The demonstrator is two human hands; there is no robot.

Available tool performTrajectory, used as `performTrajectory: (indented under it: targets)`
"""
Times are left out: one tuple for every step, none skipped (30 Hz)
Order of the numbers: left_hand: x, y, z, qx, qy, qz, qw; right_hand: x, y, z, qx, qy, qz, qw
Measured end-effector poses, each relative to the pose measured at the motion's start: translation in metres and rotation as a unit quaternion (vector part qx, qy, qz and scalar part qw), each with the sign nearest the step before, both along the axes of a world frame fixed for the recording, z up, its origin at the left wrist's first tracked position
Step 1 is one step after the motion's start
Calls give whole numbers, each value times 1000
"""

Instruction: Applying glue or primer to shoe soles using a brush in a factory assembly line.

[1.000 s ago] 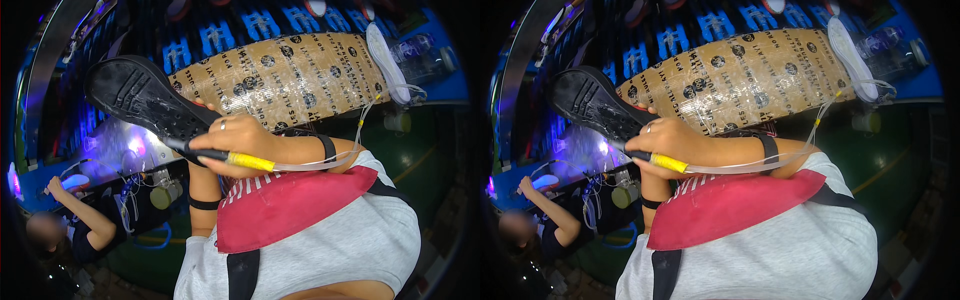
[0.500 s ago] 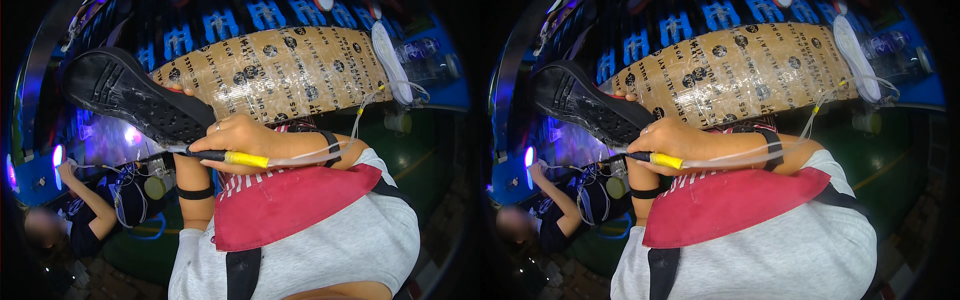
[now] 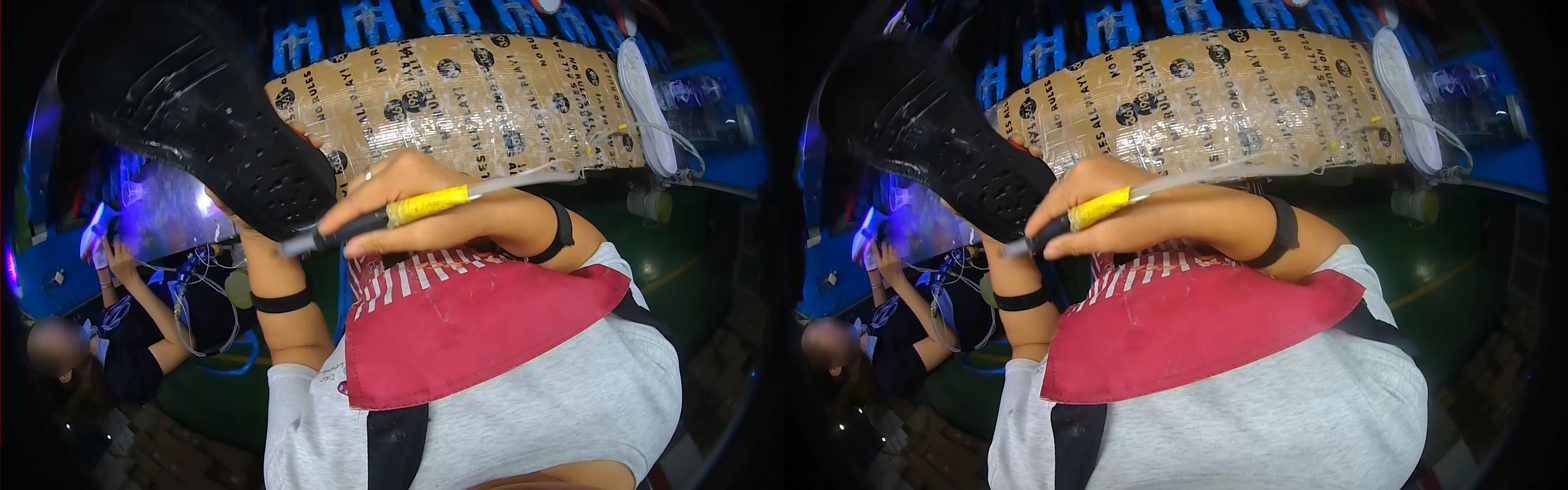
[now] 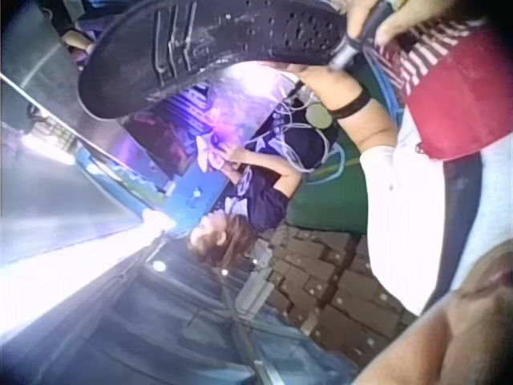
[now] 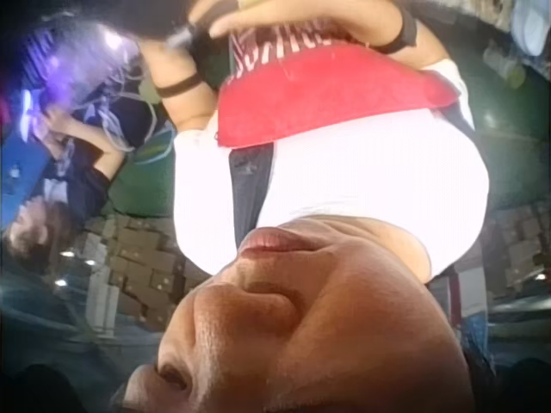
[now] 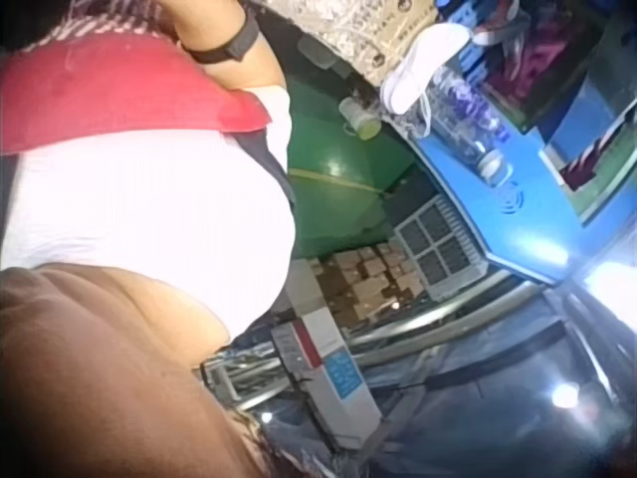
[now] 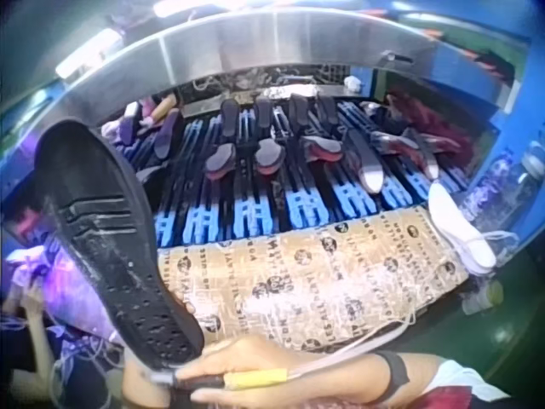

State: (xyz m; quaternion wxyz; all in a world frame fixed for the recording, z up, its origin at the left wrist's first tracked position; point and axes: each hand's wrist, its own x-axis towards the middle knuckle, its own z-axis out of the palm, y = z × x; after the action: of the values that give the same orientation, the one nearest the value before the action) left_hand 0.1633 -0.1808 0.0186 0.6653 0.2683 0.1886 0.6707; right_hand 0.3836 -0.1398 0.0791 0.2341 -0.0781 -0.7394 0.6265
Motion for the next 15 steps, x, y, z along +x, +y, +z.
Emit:
performTrajectory:
  targets:
    - [-2, 2, -1, 0, -2, 2, 1000, 0, 2, -2, 0, -2, 2, 1000]
    - [-3, 5, 1, 9, 18, -50, 999, 0, 3, -5, 75, -13, -17, 997]
    - [-4, 5, 4, 17, 39, -101, 994, -1, 4, -8, 149, -23, -35, 988]
    - [-6, 2, 4, -16, 66, -90, 994, -3, 1, -14, 151, 0, -8, 988]
    - [-12, 2, 2, -17, 65, -86, 994, -1, 3, -12, 150, 0, -4, 989]
    - [-18, 1, 0, -38, 110, -91, 989, 2, 5, -6, 168, -11, 33, 985]
    - [-23, 1, -1, -60, 155, -96, 981, 5, 7, -3, 186, -22, 70, 980]
    - [-27, 1, 0, -72, 136, -118, 981, 6, 9, -11, 176, 8, 98, 979]
    - [-26, 4, 4, -73, 135, -116, 981, 6, 9, -12, 176, 8, 101, 979]
    - [-21, 7, 11, -95, 131, -141, 977, 6, 8, -11, 192, 20, 61, 979]
    - [-17, 11, 17, -117, 127, -165, 971, 7, 7, -11, 207, 31, 20, 978]
    - [-13, 15, 23, -99, 121, -197, 968, 5, 5, -11, 250, 21, -21, 968]
    - [-13, 18, 26, -99, 120, -193, 969, 4, 4, -14, 250, 22, -16, 968]
    - [-14, 21, 28, -121, 162, -218, 955, 3, 2, -19, 272, -1, -2, 962]
    - [-14, 24, 28, -143, 202, -243, 938, 2, 1, -21, 294, -24, 11, 956]
